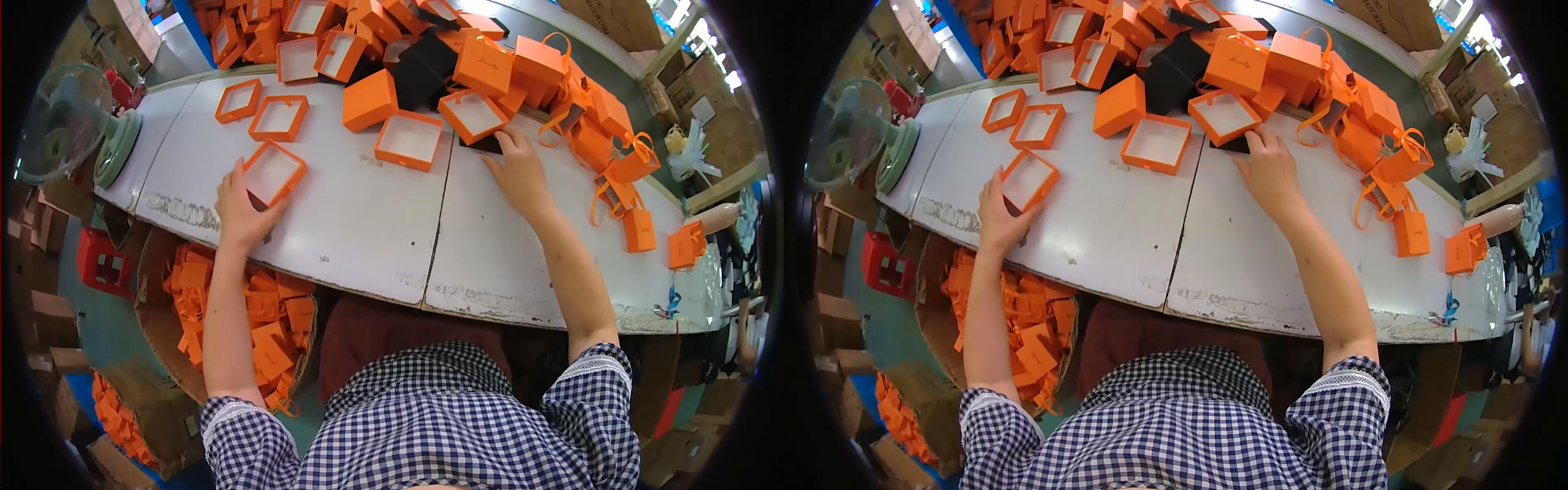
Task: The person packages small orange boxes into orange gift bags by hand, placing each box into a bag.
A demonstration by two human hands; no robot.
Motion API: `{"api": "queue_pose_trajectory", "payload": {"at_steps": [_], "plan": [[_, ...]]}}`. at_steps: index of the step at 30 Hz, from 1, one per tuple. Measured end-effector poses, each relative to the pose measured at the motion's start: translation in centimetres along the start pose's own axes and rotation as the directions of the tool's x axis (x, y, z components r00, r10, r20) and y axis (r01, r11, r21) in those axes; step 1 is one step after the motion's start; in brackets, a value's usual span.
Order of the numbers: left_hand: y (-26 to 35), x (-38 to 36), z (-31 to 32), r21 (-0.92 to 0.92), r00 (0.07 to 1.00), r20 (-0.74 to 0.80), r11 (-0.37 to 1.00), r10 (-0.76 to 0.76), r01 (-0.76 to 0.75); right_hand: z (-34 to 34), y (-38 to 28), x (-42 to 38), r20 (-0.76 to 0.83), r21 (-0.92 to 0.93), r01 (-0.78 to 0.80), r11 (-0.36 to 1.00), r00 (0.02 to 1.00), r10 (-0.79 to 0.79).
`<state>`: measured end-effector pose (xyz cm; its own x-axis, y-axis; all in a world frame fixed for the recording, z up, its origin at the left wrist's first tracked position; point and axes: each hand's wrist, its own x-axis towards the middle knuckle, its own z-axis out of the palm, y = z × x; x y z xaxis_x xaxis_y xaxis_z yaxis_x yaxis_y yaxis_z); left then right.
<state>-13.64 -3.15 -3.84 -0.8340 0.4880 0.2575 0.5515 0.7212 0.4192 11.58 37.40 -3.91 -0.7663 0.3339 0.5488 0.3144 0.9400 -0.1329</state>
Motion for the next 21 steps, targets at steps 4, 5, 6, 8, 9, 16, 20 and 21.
{"api": "queue_pose_trajectory", "payload": {"at_steps": [4, 5, 6, 8, 9, 16, 20, 21], "plan": [[6.3, -3.7, 0.4, -0.308, 0.880, -0.014, 0.835, 0.475, -0.456, -0.5, 2.0, 0.5, -0.085, 0.090, 0.166, 0.982, 0.984, -0.158], [7.7, -4.7, 0.6, -0.355, 0.846, 0.052, 0.802, 0.530, -0.480, -0.9, 2.2, 0.5, -0.083, 0.090, 0.163, 0.982, 0.984, -0.156], [8.8, -5.7, 0.7, -0.404, 0.805, 0.112, 0.767, 0.583, -0.499, -1.3, 2.5, 0.7, 0.006, 0.046, 0.220, 0.974, 0.975, -0.221], [10.3, -7.4, 0.4, -0.428, 0.790, 0.165, 0.764, 0.591, -0.483, -2.9, 2.0, 0.9, 0.099, 0.006, 0.283, 0.959, 0.954, -0.282], [10.4, -8.2, 0.5, -0.485, 0.794, 0.188, 0.758, 0.578, -0.437, -4.7, 0.8, 0.5, 0.070, 0.092, 0.300, 0.950, 0.949, -0.307], [13.7, -9.7, 2.3, -0.673, 0.758, 0.153, 0.629, 0.634, -0.389, -15.1, -6.1, -2.2, 0.803, 0.584, -0.717, 0.380, 0.580, -0.141], [15.5, -10.2, 3.9, -0.738, 0.681, 0.063, 0.494, 0.729, -0.460, -12.4, -7.2, -2.1, 0.896, 0.404, -0.673, 0.619, 0.426, -0.121], [15.8, -10.2, 3.6, -0.720, 0.661, 0.082, 0.503, 0.746, -0.478, -12.2, -8.0, -2.4, 0.897, 0.401, -0.678, 0.616, 0.428, -0.113]]}}
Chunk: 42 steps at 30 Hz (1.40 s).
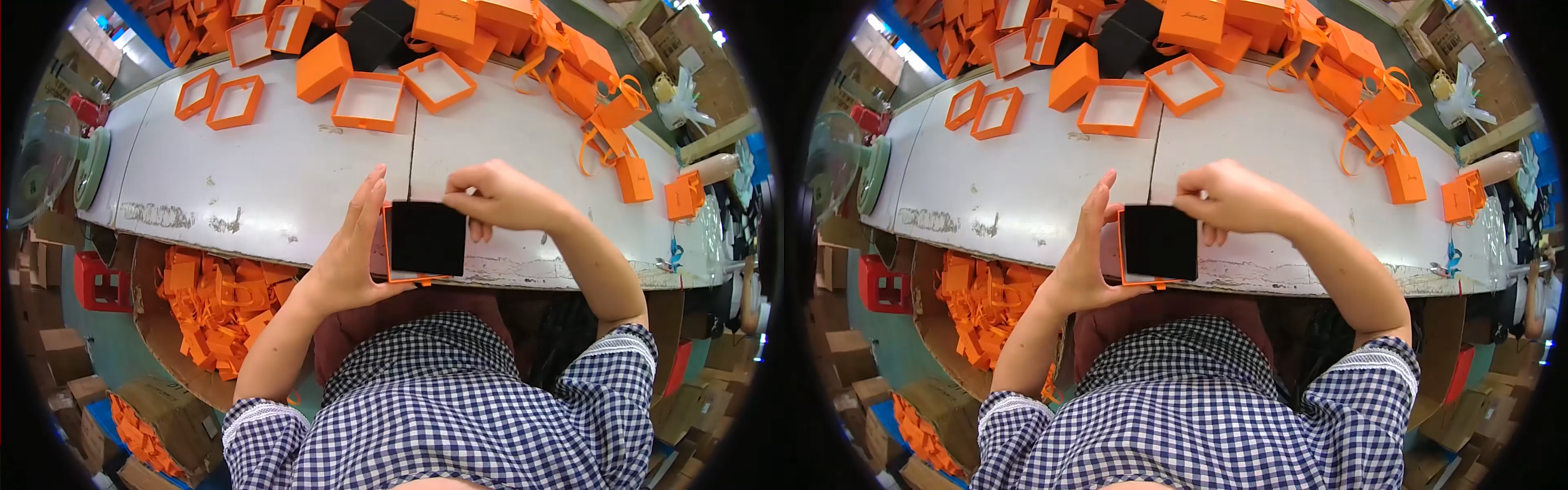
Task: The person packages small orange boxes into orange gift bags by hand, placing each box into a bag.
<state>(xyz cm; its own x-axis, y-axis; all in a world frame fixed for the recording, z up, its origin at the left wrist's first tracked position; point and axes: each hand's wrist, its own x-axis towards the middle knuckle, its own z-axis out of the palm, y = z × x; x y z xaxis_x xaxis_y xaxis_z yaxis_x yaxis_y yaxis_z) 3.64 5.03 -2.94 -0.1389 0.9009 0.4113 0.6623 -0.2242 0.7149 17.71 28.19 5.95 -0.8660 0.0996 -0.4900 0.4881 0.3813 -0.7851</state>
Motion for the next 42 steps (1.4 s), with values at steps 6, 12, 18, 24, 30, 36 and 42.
{"api": "queue_pose_trajectory", "payload": {"at_steps": [6, 12, 18, 24, 30, 36, 42], "plan": [[1.2, 0.0, 0.4, 0.238, 0.981, 0.182, 0.971, -0.070, 0.025, 6.7, 4.7, 1.3, -0.256, -0.810, 0.325, 0.489, 0.553, -0.793], [3.9, -0.2, 0.3, 0.450, 0.984, 0.178, 0.887, 0.023, -0.102, -3.5, 9.6, -4.3, -0.590, -0.805, -0.133, 0.578, 0.283, -0.756], [3.6, 0.2, 1.0, 0.536, 0.966, 0.256, 0.825, 0.042, -0.178, -15.3, 28.1, -15.3, -0.953, -0.210, -0.684, 0.698, 0.303, 0.009], [4.3, 0.9, 0.3, 0.389, 0.990, 0.142, 0.919, 0.003, -0.058, -5.2, 15.1, -13.8, -0.861, -0.438, -0.092, 0.895, 0.330, -0.387], [3.4, -1.1, -0.4, 0.469, 0.994, 0.099, 0.883, -0.044, -0.008, 2.5, 9.8, -7.5, -0.410, -0.747, 0.112, 0.655, 0.698, -0.587], [2.7, -2.8, -1.5, 0.441, 1.000, -0.018, 0.897, -0.024, 0.030, 0.2, 6.5, -5.0, -0.414, -0.605, 0.215, 0.766, 0.737, -0.534], [0.5, -2.0, -1.5, 0.457, 0.996, -0.059, 0.886, -0.062, 0.082, 2.3, 5.8, 1.0, -0.431, -0.741, -0.010, 0.672, 0.774, -0.464]]}}
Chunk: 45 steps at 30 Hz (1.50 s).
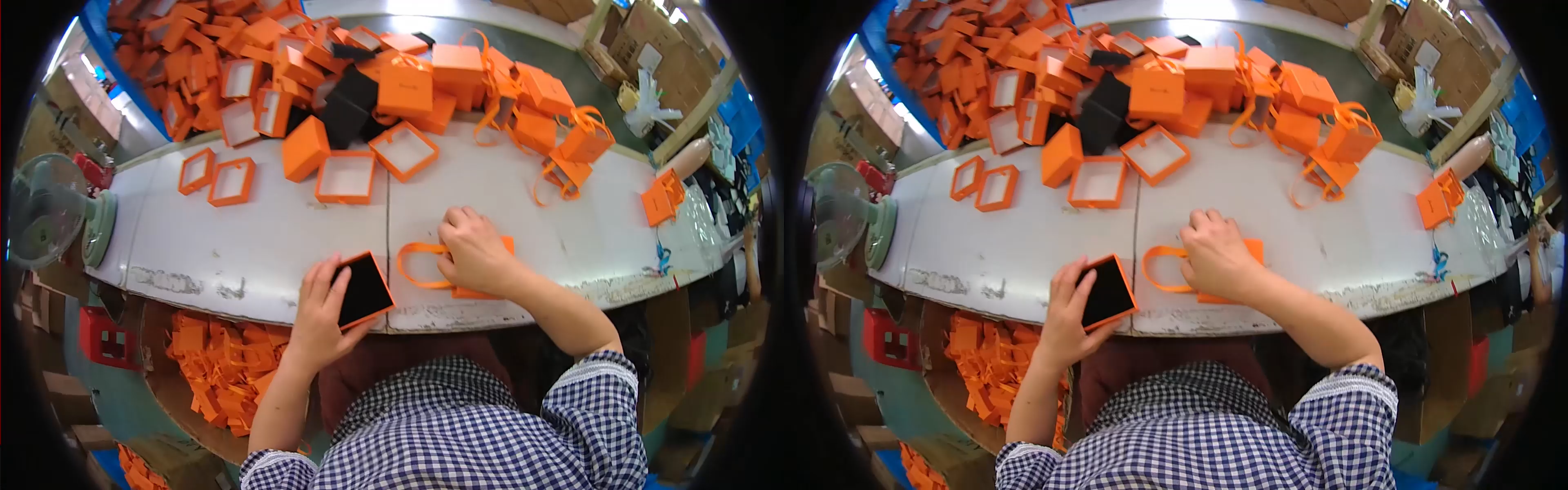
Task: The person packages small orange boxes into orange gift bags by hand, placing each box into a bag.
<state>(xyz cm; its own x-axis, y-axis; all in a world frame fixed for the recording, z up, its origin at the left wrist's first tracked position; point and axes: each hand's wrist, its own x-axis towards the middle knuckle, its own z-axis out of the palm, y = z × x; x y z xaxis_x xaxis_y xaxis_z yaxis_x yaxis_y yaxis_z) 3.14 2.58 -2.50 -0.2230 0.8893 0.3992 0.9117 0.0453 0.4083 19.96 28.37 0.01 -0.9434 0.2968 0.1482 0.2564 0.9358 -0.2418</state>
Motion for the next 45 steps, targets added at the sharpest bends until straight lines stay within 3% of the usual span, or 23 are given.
{"api": "queue_pose_trajectory", "payload": {"at_steps": [3, 5, 6, 8, 9, 10, 11, 12, 14, 15, 17, 19, 21, 27, 30, 32, 33, 34, 37, 40, 41, 43, 45], "plan": [[-0.3, -0.4, -0.1, -0.024, 1.000, -0.020, 1.000, 0.000, 0.000, 0.4, 0.0, 0.0, -0.210, 0.087, 0.058, 0.995, 0.977, -0.039], [-0.2, -0.5, -0.2, -0.018, 1.000, -0.026, 1.000, -0.006, 0.005, 0.5, 0.4, -0.5, -0.311, 0.491, 0.045, 0.870, 0.942, 0.127], [-0.3, -0.3, -0.2, -0.017, 1.000, -0.026, 1.000, -0.002, 0.001, 0.0, 0.4, -1.0, -0.314, 0.489, 0.044, 0.871, 0.941, 0.129], [-0.2, -0.4, -0.1, -0.015, 0.999, -0.034, 1.000, -0.022, 0.021, -1.5, 0.1, -2.5, 0.023, 0.954, -0.133, 0.268, 0.926, 0.378], [-0.3, -0.5, 0.0, -0.021, 0.999, -0.027, 1.000, -0.024, 0.023, -1.9, 1.1, -3.2, 0.030, 0.954, -0.141, 0.265, 0.923, 0.383], [-0.4, -0.5, 0.1, -0.039, 0.998, -0.051, 0.999, -0.038, 0.036, -2.5, 2.6, -3.9, -0.214, 0.765, 0.085, 0.639, 0.968, 0.128], [-0.5, -0.6, 0.2, -0.062, 0.996, -0.070, 0.997, -0.056, 0.051, -2.8, 3.5, -4.6, -0.325, 0.423, 0.334, 0.842, 0.924, -0.203], [-0.7, -0.6, 0.3, -0.100, 0.995, -0.074, 0.993, -0.074, 0.066, -3.6, 3.2, -5.6, -0.304, 0.438, 0.313, 0.842, 0.934, -0.189], [-0.8, -0.4, -0.3, -0.211, 0.990, -0.096, 0.974, -0.100, 0.078, -5.9, 2.5, -7.4, -0.108, 0.017, 0.164, 0.986, 0.981, -0.162], [-1.0, -0.5, -0.3, -0.305, 0.985, -0.123, 0.949, -0.121, 0.079, -5.6, 2.9, -8.0, -0.077, 0.027, 0.150, 0.988, 0.986, -0.147], [-0.4, -0.3, -0.2, -0.664, 0.959, -0.117, 0.739, -0.258, 0.118, -5.1, 4.2, -8.2, 0.122, 0.324, -0.150, 0.934, 0.986, 0.116], [1.7, 1.3, -2.0, -0.568, 0.991, -0.109, 0.823, -0.082, 0.006, -5.9, 3.3, -7.7, 0.229, 0.463, -0.261, 0.847, 0.959, 0.170], [3.3, 2.7, -3.0, -0.504, 0.997, 0.013, 0.862, 0.072, -0.055, -5.9, 2.7, -7.4, 0.082, 0.589, 0.034, 0.808, 0.991, -0.102], [2.7, 2.3, -3.3, -0.423, 0.978, 0.188, 0.906, 0.095, -0.007, -6.9, 1.6, -6.8, 0.079, 0.666, 0.105, 0.739, 0.975, -0.210], [2.7, 1.8, -2.6, -0.535, 0.983, 0.177, 0.843, 0.044, 0.058, -5.8, 0.4, -6.6, -0.065, 0.665, 0.207, 0.718, 0.973, -0.220], [2.9, 1.2, -0.5, -0.575, 0.995, 0.100, 0.817, 0.027, 0.035, -4.7, -1.3, -7.0, -0.013, 0.670, 0.155, 0.726, 0.980, -0.197], [4.1, 1.2, -0.2, -0.573, 0.987, 0.160, 0.816, 0.020, 0.077, -3.9, -2.3, -6.9, 0.031, 0.670, 0.110, 0.734, 0.984, -0.175], [4.8, 1.2, 0.6, -0.565, 0.996, 0.069, 0.825, 0.054, -0.006, -2.6, -3.4, -6.4, -0.049, 0.666, 0.226, 0.711, 0.964, -0.261], [4.8, 0.7, 0.7, -0.566, 0.992, -0.107, 0.816, 0.064, -0.114, -0.2, -5.4, -5.6, -0.023, 0.710, 0.170, 0.683, 0.975, -0.220], [3.6, -1.5, -3.6, -0.459, 0.984, 0.168, 0.879, -0.061, 0.132, -0.9, -6.5, -3.9, 0.054, 0.793, 0.173, 0.584, 0.935, -0.350], [3.4, -2.1, -7.4, -0.307, 0.962, 0.247, 0.932, -0.117, 0.192, -1.8, -6.0, -3.0, 0.049, 0.791, 0.179, 0.585, 0.934, -0.353], [2.2, -4.8, -14.3, 0.148, 0.911, 0.302, 0.957, -0.282, 0.248, -3.6, -4.0, -0.7, -0.037, 0.648, 0.288, 0.705, 0.937, -0.348], [2.3, -5.0, -16.8, 0.340, 0.890, 0.227, 0.889, -0.394, 0.307, -1.9, -0.2, 3.4, -0.233, 0.410, 0.287, 0.866, 0.951, -0.205]]}}
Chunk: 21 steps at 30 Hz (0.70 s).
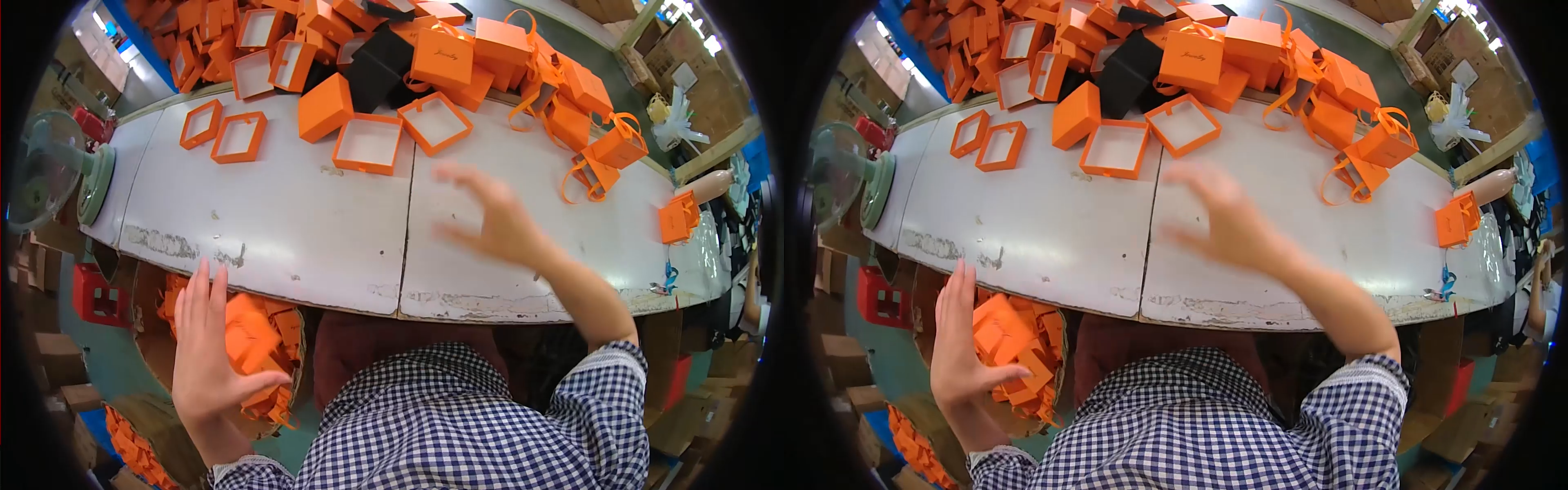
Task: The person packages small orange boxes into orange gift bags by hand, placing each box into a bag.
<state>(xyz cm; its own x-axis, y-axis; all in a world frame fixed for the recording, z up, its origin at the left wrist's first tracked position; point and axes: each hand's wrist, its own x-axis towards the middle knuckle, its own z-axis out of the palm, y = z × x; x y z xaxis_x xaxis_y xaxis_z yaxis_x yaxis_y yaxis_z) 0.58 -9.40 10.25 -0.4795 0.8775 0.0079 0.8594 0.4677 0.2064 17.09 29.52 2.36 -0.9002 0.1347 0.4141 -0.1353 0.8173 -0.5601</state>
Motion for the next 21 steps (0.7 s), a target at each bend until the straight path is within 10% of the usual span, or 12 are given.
{"api": "queue_pose_trajectory", "payload": {"at_steps": [7, 12, 13, 16, 18, 21], "plan": [[6.5, 15.9, 8.7, -0.094, 0.977, -0.208, 0.993, 0.049, -0.070, 4.0, 7.5, 16.4, -0.146, -0.470, -0.251, 0.846, 0.968, 0.206], [6.0, 24.6, 14.1, -0.061, 0.935, -0.281, 0.976, -0.216, 0.207, 6.8, 9.8, 19.0, -0.231, -0.471, -0.402, 0.785, 0.915, 0.330], [5.7, 24.4, 14.1, -0.059, 0.935, -0.280, 0.976, -0.217, 0.209, 6.7, 10.9, 18.8, -0.224, -0.199, -0.415, 0.888, 0.901, 0.371], [3.7, 21.5, 14.4, -0.220, 0.954, -0.283, 0.975, -0.100, 0.037, 5.2, 10.4, 16.5, -0.186, 0.165, -0.409, 0.898, 0.881, 0.435], [2.1, 18.5, 14.4, -0.399, 0.951, -0.290, 0.888, 0.112, -0.226, 4.5, 10.0, 14.8, -0.260, -0.094, -0.232, 0.968, 0.944, 0.201], [3.0, 15.3, 14.3, -0.494, 0.927, -0.309, 0.798, 0.211, -0.346, 4.4, 7.9, 15.2, -0.204, -0.258, -0.334, 0.907, 0.936, 0.287]]}}
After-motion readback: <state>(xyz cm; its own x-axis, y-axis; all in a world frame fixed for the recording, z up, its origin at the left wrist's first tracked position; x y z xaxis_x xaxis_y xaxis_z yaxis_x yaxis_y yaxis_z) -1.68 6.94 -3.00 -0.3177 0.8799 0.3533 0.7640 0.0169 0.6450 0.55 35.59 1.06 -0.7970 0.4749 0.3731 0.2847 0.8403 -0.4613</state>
